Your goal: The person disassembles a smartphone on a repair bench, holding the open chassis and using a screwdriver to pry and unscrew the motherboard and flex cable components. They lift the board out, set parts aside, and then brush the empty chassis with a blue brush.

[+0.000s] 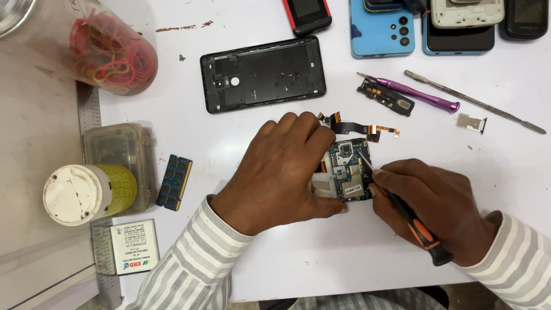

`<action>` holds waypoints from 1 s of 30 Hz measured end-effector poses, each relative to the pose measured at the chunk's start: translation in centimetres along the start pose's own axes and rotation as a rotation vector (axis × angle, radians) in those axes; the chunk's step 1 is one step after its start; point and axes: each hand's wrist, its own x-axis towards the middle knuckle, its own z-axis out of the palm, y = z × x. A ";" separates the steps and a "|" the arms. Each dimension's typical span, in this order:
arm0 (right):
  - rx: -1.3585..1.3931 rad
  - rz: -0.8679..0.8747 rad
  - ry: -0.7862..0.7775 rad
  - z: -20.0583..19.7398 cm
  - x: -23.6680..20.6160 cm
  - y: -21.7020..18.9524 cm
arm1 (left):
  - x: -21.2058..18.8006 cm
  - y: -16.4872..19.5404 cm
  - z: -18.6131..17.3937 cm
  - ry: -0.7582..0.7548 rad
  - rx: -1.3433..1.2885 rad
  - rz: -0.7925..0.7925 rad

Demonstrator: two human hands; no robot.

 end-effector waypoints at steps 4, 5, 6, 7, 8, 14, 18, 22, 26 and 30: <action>-0.014 -0.016 0.006 0.1 0.0 0.1 | 0.0 0.0 0.0 0.003 -0.001 0.001; -0.011 -0.014 0.008 0.1 0.0 0.1 | 0.0 0.0 0.0 0.003 -0.003 -0.001; -0.008 -0.015 0.010 0.1 0.0 0.1 | 0.0 0.0 0.0 0.004 -0.005 -0.002; -0.004 -0.016 0.013 0.1 -0.1 0.1 | 0.0 0.0 0.0 0.004 -0.007 -0.003; 0.000 -0.017 0.015 0.0 -0.1 0.1 | 0.0 0.0 0.0 0.006 -0.006 -0.002; 0.029 -0.004 -0.001 0.0 0.2 0.0 | 0.1 -0.1 0.1 0.006 -0.001 -0.004; 0.032 0.000 -0.002 -0.2 0.3 -0.1 | 0.0 -0.1 0.1 -0.008 0.000 -0.015; 0.031 0.001 -0.009 -0.2 0.4 -0.2 | 0.0 -0.1 0.1 0.003 -0.005 -0.003; 0.031 -0.004 -0.015 -0.2 0.5 -0.2 | 0.0 -0.1 0.2 0.012 0.003 0.005; 0.054 0.010 -0.014 -0.3 0.4 -0.1 | 0.0 -0.1 0.2 0.024 0.008 0.019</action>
